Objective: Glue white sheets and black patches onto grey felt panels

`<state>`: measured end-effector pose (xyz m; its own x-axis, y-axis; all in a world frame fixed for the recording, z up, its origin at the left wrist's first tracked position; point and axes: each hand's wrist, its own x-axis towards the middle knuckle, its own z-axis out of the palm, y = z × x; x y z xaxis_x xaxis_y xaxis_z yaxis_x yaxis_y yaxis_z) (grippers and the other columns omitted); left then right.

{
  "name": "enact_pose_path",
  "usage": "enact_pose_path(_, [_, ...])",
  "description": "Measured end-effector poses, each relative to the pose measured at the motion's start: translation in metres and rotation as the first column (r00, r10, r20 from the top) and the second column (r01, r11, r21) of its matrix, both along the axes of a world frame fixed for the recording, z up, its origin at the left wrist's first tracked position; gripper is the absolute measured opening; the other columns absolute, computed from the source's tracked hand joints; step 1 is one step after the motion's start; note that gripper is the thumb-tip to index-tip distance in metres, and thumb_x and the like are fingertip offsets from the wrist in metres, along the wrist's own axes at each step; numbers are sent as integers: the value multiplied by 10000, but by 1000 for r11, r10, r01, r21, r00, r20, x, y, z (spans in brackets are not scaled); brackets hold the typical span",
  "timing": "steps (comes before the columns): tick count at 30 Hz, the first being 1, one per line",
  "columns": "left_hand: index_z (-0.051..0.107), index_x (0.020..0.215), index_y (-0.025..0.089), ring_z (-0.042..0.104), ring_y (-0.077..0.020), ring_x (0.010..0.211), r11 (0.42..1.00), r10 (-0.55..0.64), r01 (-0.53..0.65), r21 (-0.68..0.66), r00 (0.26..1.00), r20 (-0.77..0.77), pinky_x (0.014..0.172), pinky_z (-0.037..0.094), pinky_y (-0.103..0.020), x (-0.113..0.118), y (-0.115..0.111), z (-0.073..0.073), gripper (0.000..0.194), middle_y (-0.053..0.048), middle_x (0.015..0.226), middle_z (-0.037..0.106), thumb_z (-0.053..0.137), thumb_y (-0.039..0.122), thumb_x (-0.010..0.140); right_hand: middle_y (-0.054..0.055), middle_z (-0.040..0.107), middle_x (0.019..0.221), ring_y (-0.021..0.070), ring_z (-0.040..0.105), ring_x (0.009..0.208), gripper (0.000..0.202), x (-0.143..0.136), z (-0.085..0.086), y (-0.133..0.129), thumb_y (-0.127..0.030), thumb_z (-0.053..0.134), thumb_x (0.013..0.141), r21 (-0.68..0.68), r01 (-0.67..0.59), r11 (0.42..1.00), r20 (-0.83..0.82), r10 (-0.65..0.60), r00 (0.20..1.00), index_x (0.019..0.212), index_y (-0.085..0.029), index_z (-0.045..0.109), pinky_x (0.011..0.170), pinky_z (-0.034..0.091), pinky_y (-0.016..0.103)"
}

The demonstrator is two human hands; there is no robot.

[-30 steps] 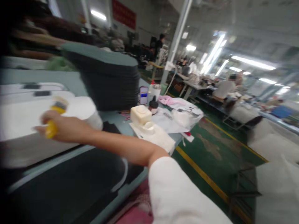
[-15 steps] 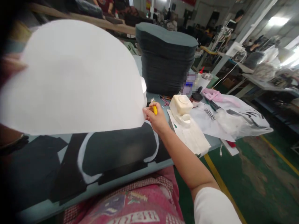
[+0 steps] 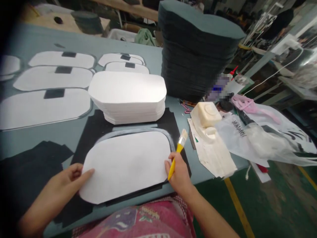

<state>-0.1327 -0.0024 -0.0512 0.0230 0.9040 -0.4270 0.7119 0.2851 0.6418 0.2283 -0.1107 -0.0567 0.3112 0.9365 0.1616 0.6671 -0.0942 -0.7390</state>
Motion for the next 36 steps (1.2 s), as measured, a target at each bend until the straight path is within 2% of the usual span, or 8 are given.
enact_pose_path(4, [512,804,249,642,-214,643,999,51,-51,-19,998,-21,615,451,-316,6,-6,-8,465,20,622,638,562,708,752,-14,585,776,178,565,593,152,-1,-12,-6,-352,555,955,-76,22,997,75,-17,997,1053,-258,483,560,430,297])
enact_pose_path(7, [519,834,253,666,-219,686,998,56,-55,4,998,-42,663,463,-326,9,0,-8,434,14,675,663,545,681,766,16,636,845,190,612,627,158,3,-14,0,-361,543,966,-123,24,992,156,-5,988,1067,-249,494,601,468,310])
enact_pose_path(10, [545,881,254,675,-216,729,999,20,-17,31,996,-92,694,462,-327,9,5,-8,408,3,747,690,512,653,800,54,669,916,224,673,735,142,7,-14,8,-357,509,989,-159,-6,987,251,46,967,1071,-241,507,687,513,338])
enact_pose_path(13, [544,866,260,624,-201,667,998,-37,47,44,975,-221,658,426,-326,7,9,-10,381,11,695,636,461,630,847,78,688,921,256,700,799,119,9,-14,13,-336,467,1010,-192,-11,981,353,80,932,1055,-238,518,700,516,350])
enact_pose_path(16, [526,836,260,588,-199,632,994,-104,108,-3,942,-319,628,385,-327,6,11,-12,361,10,655,591,408,595,899,89,701,922,267,708,814,114,9,-12,15,-313,454,1022,-224,5,975,446,98,890,1043,-232,532,681,503,345])
enact_pose_path(20, [540,859,259,601,-218,670,990,-144,130,-62,906,-398,628,349,-323,9,13,-11,351,-13,706,629,398,570,935,93,714,947,257,711,800,106,8,-11,15,-297,477,1031,-267,4,964,517,140,844,1054,-223,550,665,491,334])
enact_pose_path(30, [558,867,248,636,-240,765,985,-164,132,-107,909,-383,681,327,-316,17,14,2,321,-46,780,680,365,478,980,77,746,1019,210,714,716,188,22,-20,14,-369,530,1032,-304,-9,952,596,198,778,1131,-212,562,604,441,294])
enact_pose_path(36, [565,890,261,670,-263,796,978,-193,145,-150,901,-388,672,350,-323,13,18,-2,364,-51,827,722,339,532,981,81,743,1004,227,730,810,129,7,-6,21,-301,545,1037,-389,78,918,590,183,786,1116,-202,569,663,449,292])
